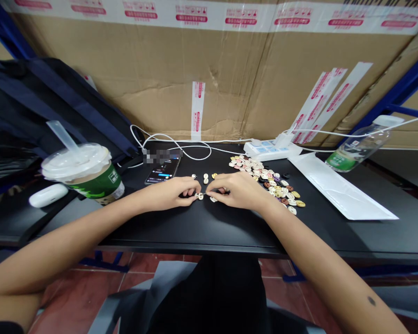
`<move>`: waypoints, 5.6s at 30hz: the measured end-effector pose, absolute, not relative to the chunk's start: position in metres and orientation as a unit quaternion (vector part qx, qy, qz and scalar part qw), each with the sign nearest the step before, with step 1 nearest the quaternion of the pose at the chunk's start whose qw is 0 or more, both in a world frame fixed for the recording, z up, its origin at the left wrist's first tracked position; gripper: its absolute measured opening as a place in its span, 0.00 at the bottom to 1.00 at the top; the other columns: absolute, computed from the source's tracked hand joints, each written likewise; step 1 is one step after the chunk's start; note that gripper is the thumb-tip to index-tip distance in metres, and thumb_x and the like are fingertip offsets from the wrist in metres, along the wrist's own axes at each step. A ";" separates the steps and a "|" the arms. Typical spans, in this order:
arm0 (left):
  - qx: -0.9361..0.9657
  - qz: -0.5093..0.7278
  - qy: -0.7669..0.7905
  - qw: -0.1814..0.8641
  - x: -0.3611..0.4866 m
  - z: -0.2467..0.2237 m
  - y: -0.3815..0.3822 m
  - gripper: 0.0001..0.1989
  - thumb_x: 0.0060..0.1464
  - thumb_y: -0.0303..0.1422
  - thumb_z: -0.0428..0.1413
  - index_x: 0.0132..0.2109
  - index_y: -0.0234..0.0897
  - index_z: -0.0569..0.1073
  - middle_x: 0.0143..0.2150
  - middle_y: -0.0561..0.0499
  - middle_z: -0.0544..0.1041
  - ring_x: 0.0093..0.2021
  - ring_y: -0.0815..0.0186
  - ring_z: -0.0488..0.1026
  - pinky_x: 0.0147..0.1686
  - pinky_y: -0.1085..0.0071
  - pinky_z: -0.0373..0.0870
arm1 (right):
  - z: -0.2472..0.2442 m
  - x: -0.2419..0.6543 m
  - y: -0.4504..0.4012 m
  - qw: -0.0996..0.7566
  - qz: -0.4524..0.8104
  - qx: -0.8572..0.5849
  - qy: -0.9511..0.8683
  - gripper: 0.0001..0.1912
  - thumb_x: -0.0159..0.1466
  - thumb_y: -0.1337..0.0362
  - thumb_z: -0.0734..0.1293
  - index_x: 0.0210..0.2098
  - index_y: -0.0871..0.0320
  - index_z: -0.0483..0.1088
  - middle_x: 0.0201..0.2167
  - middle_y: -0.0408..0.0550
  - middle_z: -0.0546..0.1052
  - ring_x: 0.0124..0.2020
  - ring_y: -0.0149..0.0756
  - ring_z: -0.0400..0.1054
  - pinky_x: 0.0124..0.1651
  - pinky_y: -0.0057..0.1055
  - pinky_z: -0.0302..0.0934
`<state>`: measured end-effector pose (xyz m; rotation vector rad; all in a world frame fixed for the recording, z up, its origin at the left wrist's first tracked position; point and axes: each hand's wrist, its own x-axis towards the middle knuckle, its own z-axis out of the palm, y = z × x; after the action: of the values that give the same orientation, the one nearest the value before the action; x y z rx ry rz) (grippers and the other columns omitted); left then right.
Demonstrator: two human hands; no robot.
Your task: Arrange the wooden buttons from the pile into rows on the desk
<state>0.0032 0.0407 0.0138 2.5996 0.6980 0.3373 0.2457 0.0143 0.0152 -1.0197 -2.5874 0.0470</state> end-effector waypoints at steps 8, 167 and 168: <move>0.935 0.100 0.289 0.180 0.000 0.020 0.040 0.03 0.59 0.30 0.54 0.40 0.36 0.72 0.35 0.52 0.70 0.33 0.67 0.68 0.35 0.72 0.65 | 0.016 0.247 0.014 0.183 0.010 -0.364 -0.913 0.10 0.68 0.61 0.65 0.41 0.49 0.80 0.35 0.41 0.82 0.31 0.31 0.73 0.33 0.27 0.56; 0.942 0.169 0.232 0.173 0.005 0.022 0.030 0.08 0.62 0.26 0.54 0.45 0.36 0.76 0.46 0.47 0.77 0.46 0.64 0.74 0.49 0.68 0.69 | 0.018 0.259 0.016 0.195 -0.083 -0.397 -0.893 0.10 0.68 0.58 0.65 0.39 0.50 0.80 0.34 0.42 0.82 0.33 0.34 0.75 0.32 0.29 0.56; 0.948 0.170 0.200 0.182 0.006 0.021 0.029 0.09 0.63 0.26 0.53 0.47 0.37 0.76 0.49 0.46 0.77 0.49 0.64 0.74 0.53 0.67 0.68 | 0.018 0.260 0.016 0.198 -0.096 -0.402 -0.889 0.10 0.68 0.58 0.65 0.39 0.50 0.80 0.34 0.42 0.82 0.33 0.34 0.75 0.32 0.30 0.57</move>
<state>0.0058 0.0286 0.0209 2.6758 0.5636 0.4796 0.2600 0.0160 0.0182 -1.1260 -2.4862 -0.2698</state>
